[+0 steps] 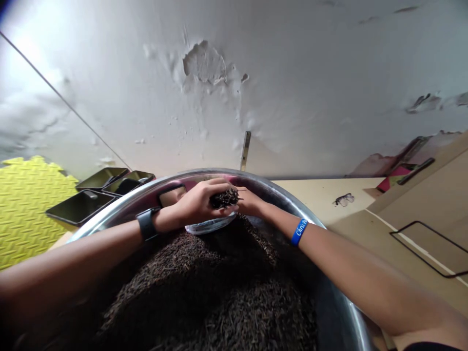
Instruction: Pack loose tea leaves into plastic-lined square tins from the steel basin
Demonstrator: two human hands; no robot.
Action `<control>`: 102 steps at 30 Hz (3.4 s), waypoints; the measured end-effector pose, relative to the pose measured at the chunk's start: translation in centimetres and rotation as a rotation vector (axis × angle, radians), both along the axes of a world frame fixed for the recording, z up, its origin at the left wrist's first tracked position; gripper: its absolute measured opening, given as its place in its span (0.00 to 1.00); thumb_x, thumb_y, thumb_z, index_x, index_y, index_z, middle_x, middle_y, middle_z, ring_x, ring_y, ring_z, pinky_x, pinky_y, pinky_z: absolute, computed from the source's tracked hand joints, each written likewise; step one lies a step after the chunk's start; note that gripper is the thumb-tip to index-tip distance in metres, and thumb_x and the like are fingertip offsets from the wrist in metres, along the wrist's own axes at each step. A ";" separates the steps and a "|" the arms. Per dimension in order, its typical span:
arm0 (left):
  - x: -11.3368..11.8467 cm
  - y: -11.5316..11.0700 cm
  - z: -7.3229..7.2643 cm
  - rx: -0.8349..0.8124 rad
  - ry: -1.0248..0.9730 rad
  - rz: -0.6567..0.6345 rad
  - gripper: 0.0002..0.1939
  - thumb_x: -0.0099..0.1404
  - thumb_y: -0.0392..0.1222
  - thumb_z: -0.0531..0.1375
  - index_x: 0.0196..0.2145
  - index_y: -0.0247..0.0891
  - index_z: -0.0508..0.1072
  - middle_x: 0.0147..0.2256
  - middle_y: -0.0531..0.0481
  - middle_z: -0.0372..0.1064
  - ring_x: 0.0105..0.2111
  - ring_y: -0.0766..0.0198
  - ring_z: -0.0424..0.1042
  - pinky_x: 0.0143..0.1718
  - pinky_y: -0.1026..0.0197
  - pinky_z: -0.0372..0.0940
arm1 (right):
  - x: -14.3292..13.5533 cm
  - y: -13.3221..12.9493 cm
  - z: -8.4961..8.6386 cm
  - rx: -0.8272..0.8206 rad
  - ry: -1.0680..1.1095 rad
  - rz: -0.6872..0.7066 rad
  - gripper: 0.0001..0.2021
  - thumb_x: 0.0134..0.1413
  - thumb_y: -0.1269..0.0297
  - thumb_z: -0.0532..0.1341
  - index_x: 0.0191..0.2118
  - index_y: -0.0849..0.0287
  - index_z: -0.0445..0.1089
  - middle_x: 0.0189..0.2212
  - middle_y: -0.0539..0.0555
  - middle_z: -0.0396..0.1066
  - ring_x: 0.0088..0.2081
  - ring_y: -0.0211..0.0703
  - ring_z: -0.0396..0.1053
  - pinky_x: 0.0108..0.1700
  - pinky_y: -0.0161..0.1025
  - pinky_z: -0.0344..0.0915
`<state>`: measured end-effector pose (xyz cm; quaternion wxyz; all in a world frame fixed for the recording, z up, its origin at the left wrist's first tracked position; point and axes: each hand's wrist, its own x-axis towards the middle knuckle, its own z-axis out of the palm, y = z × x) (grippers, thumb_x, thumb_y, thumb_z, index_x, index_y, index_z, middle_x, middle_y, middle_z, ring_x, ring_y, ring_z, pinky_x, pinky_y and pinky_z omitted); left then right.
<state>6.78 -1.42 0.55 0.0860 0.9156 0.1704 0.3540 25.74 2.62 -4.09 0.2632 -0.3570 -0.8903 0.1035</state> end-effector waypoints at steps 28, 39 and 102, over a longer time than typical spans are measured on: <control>-1.9 3.4 -2.2 0.116 0.058 0.093 0.19 0.63 0.48 0.59 0.50 0.37 0.68 0.50 0.43 0.65 0.48 0.58 0.68 0.49 0.54 0.66 | -0.5 -1.6 2.6 0.301 0.220 -0.254 0.09 0.56 0.71 0.50 0.34 0.58 0.67 0.31 0.53 0.70 0.34 0.42 0.68 0.40 0.38 0.63; -1.8 4.0 -2.8 0.113 -0.020 0.100 0.17 0.62 0.47 0.60 0.46 0.36 0.69 0.46 0.44 0.68 0.45 0.60 0.69 0.47 0.56 0.67 | -0.6 -3.8 2.6 0.462 0.217 0.001 0.11 0.56 0.74 0.50 0.39 0.55 0.67 0.30 0.52 0.65 0.32 0.38 0.64 0.35 0.38 0.64; -2.0 4.9 -3.2 0.161 0.037 0.116 0.12 0.63 0.45 0.59 0.40 0.34 0.70 0.41 0.45 0.70 0.42 0.59 0.69 0.43 0.57 0.66 | -0.7 -3.0 2.5 0.394 0.123 0.128 0.18 0.54 0.78 0.49 0.45 0.60 0.71 0.33 0.53 0.66 0.33 0.37 0.64 0.36 0.36 0.64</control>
